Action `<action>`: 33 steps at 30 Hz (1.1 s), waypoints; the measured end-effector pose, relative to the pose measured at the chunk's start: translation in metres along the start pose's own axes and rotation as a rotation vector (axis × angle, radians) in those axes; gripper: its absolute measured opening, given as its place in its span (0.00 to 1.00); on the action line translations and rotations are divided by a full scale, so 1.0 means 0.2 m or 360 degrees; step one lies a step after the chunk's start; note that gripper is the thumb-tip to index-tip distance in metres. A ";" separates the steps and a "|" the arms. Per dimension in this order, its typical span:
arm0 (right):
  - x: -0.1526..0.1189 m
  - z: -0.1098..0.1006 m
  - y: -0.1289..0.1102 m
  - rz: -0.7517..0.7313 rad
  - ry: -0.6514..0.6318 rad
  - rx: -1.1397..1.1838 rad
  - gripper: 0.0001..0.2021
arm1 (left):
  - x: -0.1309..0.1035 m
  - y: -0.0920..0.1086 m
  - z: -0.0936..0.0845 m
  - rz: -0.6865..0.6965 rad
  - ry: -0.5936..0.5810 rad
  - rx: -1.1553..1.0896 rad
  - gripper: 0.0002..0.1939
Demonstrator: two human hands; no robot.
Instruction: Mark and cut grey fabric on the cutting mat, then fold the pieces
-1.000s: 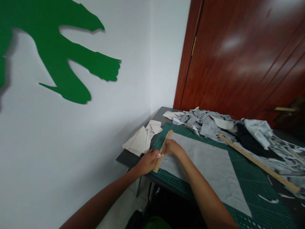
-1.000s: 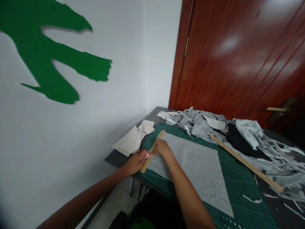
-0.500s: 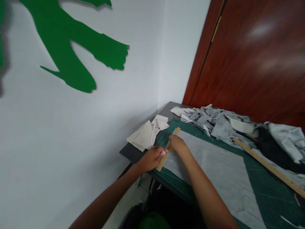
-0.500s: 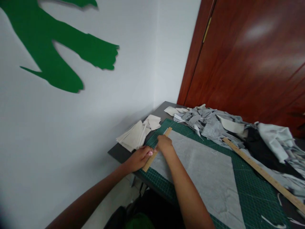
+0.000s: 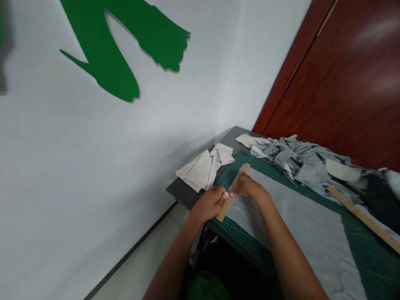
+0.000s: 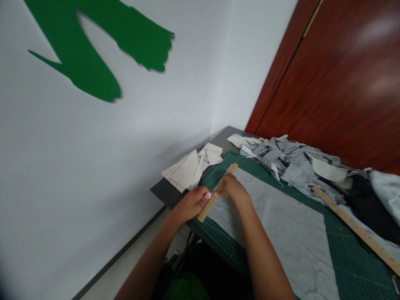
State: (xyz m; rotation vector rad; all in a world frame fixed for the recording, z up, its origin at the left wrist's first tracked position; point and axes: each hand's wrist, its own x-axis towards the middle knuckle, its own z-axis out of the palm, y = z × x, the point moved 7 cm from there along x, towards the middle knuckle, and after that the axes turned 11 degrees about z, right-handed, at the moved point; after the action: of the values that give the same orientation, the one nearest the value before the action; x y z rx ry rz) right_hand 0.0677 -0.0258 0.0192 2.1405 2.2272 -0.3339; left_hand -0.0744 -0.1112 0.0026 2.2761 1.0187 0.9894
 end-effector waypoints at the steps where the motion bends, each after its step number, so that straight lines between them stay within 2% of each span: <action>1: 0.00 0.00 0.00 -0.0004 -0.0023 -0.0002 0.30 | 0.00 0.00 0.00 -0.0004 -0.0010 -0.0016 0.15; 5: 0.01 0.01 0.01 -0.0002 -0.0114 -0.0031 0.30 | 0.02 -0.02 -0.01 -0.0055 -0.0005 -0.0129 0.14; 12: 0.02 0.02 0.03 0.0029 -0.0134 -0.0052 0.32 | 0.04 -0.04 -0.02 -0.0158 0.0033 -0.0260 0.13; 20: 0.03 0.02 0.04 0.0020 -0.0148 -0.0068 0.30 | 0.05 -0.05 -0.02 -0.0142 0.0038 -0.0245 0.13; 26: 0.02 0.02 0.04 0.0020 -0.0158 -0.0095 0.32 | 0.05 -0.04 -0.01 -0.0090 0.0051 -0.0266 0.12; 33: 0.02 0.03 0.03 0.0034 -0.0196 -0.0052 0.32 | 0.05 -0.05 -0.02 -0.0132 0.0036 -0.0222 0.11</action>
State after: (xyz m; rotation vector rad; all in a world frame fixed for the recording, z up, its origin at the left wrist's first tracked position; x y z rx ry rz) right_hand 0.0732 -0.0224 0.0114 2.0659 2.1277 -0.4135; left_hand -0.0768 -0.0971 0.0038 2.0976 1.0121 1.0208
